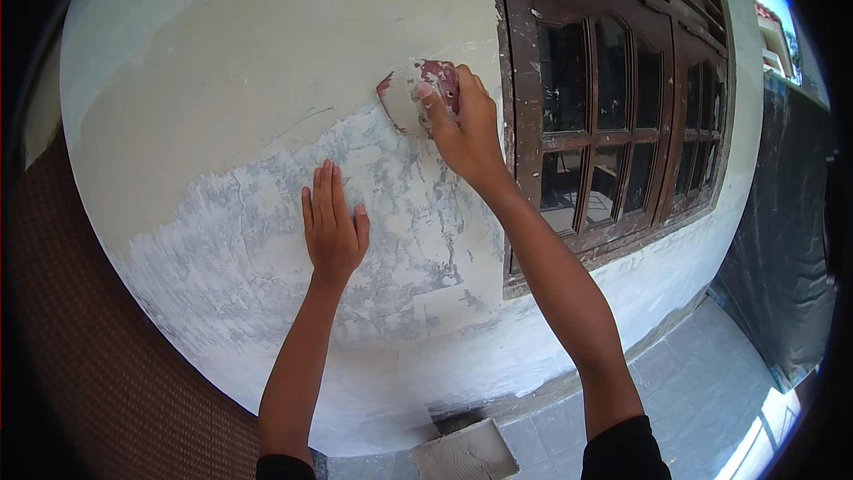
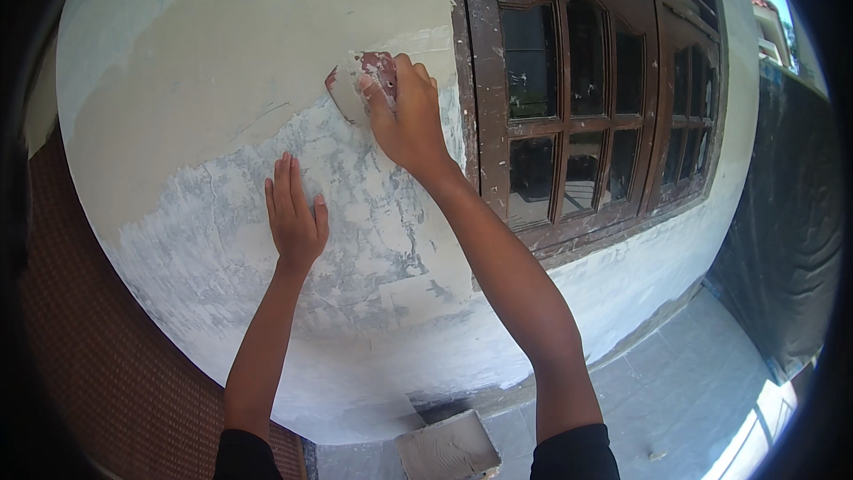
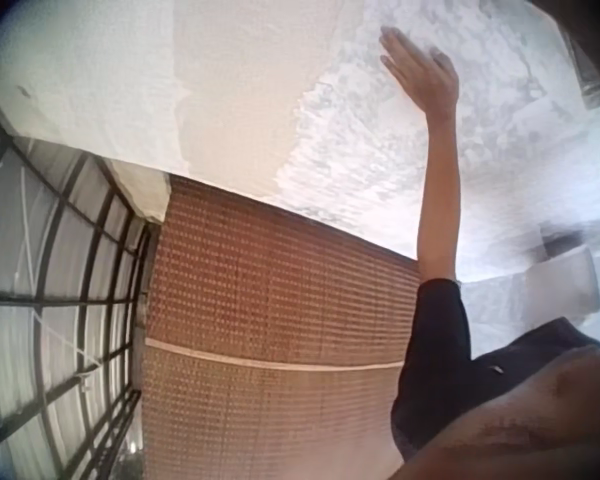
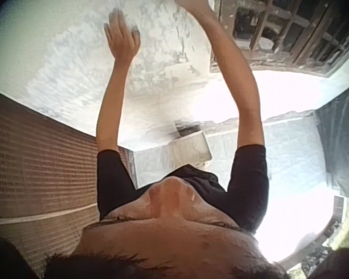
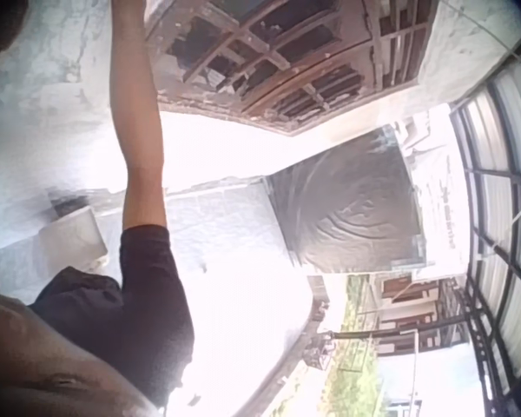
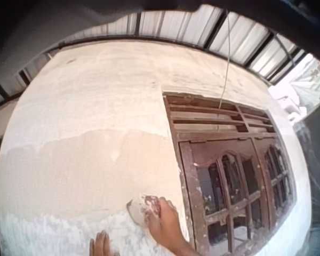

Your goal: The person applies and smooths plaster onto an exterior wall surface using a putty knife.

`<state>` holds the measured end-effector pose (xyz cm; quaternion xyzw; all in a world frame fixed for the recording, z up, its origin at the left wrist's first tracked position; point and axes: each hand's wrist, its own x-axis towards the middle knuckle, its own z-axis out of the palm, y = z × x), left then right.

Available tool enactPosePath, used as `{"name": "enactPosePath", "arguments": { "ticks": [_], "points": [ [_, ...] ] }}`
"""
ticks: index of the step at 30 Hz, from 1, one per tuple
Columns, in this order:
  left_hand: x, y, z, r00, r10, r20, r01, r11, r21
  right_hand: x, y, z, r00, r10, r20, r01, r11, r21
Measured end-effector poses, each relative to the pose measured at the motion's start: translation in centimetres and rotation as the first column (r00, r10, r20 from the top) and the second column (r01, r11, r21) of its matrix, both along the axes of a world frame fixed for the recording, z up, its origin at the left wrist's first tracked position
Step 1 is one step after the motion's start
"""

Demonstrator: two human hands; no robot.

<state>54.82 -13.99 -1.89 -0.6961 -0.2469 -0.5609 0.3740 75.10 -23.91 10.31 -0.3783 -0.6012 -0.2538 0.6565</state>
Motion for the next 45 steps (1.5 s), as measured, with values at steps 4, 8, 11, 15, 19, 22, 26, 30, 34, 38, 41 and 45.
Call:
{"name": "enactPosePath", "arguments": {
  "ticks": [4, 8, 11, 15, 19, 22, 26, 30, 34, 38, 41, 45],
  "points": [
    [-0.2, -0.1, 0.1, 1.0, 0.011, 0.001, -0.011, 1.0, 0.003, 4.9, 0.9, -1.2, 0.945, 0.057, -0.321, -0.052, 0.998, 0.024],
    [0.5, -0.3, 0.3, 1.0, 0.011, 0.014, -0.011, 1.0, -0.001, 11.4, -0.2, -2.5, 0.74, 0.329, -0.586, -0.233, 0.944, 0.234],
    [0.8, -0.3, 0.1, 1.0, 0.013, 0.014, -0.013, 1.0, -0.002, 8.7, -0.9, -1.5, 0.751, 0.391, -0.532, -0.282, 0.918, 0.278],
    [0.0, -0.1, 0.0, 1.0, 0.012, 0.007, -0.012, 1.0, -0.006, 2.5, 0.2, 0.6, 0.953, 0.157, -0.259, -0.143, 0.987, 0.073],
    [0.0, 0.0, 0.1, 1.0, 0.009, 0.0, -0.009, 1.0, 0.001, 5.6, 0.7, 2.0, 0.931, 0.02, -0.363, -0.01, 0.999, 0.031],
    [0.6, -0.3, 0.3, 1.0, 0.01, 0.011, -0.01, 1.0, 0.002, 11.3, -0.6, 1.9, 0.642, 0.341, -0.687, -0.239, 0.94, 0.244],
    [0.4, -0.1, 0.1, 0.999, 0.031, 0.022, -0.031, 0.999, 0.011, 10.7, -1.2, 1.5, 0.538, 0.576, -0.615, -0.4, 0.817, 0.415],
    [0.3, -0.1, 0.0, 1.0, 0.01, 0.013, -0.01, 1.0, 0.01, 4.8, -0.1, 0.4, 0.96, 0.094, -0.265, -0.085, 0.995, 0.046],
    [0.3, -0.3, 0.0, 1.0, 0.006, 0.006, -0.006, 1.0, -0.005, 7.9, 1.8, -0.3, 0.912, 0.102, -0.398, -0.105, 0.994, 0.015],
    [0.4, -0.3, -0.1, 1.0, 0.011, 0.019, -0.011, 1.0, -0.006, 13.2, 0.3, -1.4, 0.593, 0.534, -0.602, -0.487, 0.834, 0.26],
    [0.5, -0.4, -0.1, 0.999, 0.018, 0.027, -0.018, 1.0, -0.007, 13.2, -0.3, -1.8, 0.585, 0.588, -0.559, -0.54, 0.796, 0.274],
    [0.4, -0.1, -0.2, 1.0, 0.013, 0.012, -0.013, 1.0, -0.001, 8.2, 0.5, -1.6, 0.889, 0.307, -0.34, -0.329, 0.944, -0.008]
  ]
}}
